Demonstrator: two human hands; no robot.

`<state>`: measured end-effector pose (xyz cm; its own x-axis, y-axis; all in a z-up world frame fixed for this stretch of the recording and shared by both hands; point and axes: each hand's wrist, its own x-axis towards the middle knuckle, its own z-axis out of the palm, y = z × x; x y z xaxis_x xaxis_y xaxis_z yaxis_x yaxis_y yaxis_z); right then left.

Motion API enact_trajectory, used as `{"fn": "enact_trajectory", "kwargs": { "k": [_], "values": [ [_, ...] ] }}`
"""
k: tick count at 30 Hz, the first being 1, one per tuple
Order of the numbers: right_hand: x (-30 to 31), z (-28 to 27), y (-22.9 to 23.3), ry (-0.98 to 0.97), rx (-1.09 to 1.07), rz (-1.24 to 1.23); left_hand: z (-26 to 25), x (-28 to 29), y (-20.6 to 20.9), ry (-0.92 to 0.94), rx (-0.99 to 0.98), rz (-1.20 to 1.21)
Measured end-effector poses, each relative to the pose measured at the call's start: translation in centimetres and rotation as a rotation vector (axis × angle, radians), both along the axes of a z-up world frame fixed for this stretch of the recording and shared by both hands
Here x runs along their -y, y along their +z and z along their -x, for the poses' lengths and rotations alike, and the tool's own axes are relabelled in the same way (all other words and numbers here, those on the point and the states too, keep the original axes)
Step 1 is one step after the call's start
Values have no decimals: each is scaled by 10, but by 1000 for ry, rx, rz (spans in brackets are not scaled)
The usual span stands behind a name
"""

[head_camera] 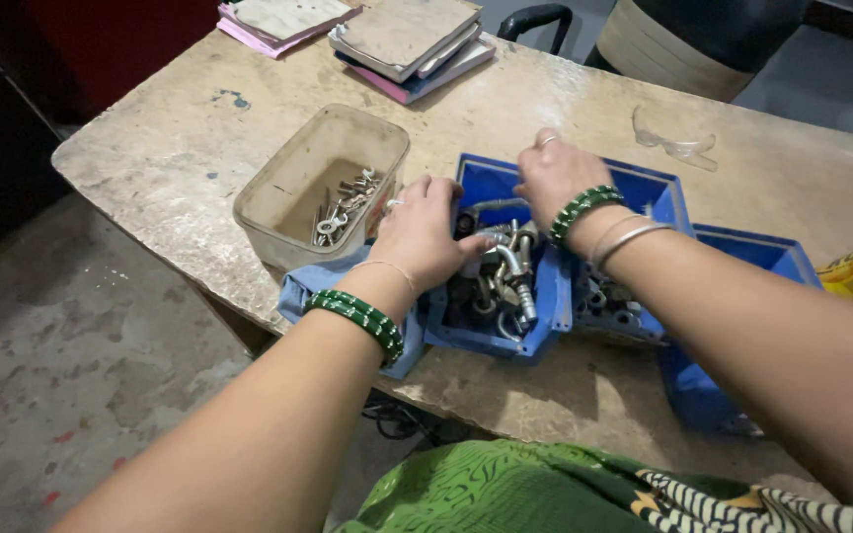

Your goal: The person sorts a variety of metal bolts and nuts from several blue bins into a larger clear plastic container, handles individual bolts and hardware by hand, and then places the sorted bins and container back into a storage rack.

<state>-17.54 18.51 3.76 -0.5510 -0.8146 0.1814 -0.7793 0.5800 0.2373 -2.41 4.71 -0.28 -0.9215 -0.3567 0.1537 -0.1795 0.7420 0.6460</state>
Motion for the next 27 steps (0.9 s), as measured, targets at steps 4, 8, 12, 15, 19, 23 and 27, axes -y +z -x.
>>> {"fn": "enact_trajectory", "kwargs": {
  "k": [4, 8, 12, 15, 19, 23, 27],
  "values": [
    [-11, 0, 18, -43, 106, 39, 10, 3, -16, -35, -113, -45],
    [3, 8, 4, -51, 338, -80, 18, 2, -20, -20, -84, -145],
    [22, 7, -26, 0, 385, -54, 17, 2, -14, 78, 112, -190],
    [29, 2, -35, -142, 435, -116, 16, 1, -2, 54, 239, -144],
    [36, 4, -43, -64, 420, -82, 7, 3, 14, 68, 307, -163],
    [21, 3, -20, -259, 802, 231, 0, 2, 20, 83, 335, -182],
    [-36, 4, 26, -274, 1102, 452, 4, 6, 7, 27, 228, -210]
  ]
}}
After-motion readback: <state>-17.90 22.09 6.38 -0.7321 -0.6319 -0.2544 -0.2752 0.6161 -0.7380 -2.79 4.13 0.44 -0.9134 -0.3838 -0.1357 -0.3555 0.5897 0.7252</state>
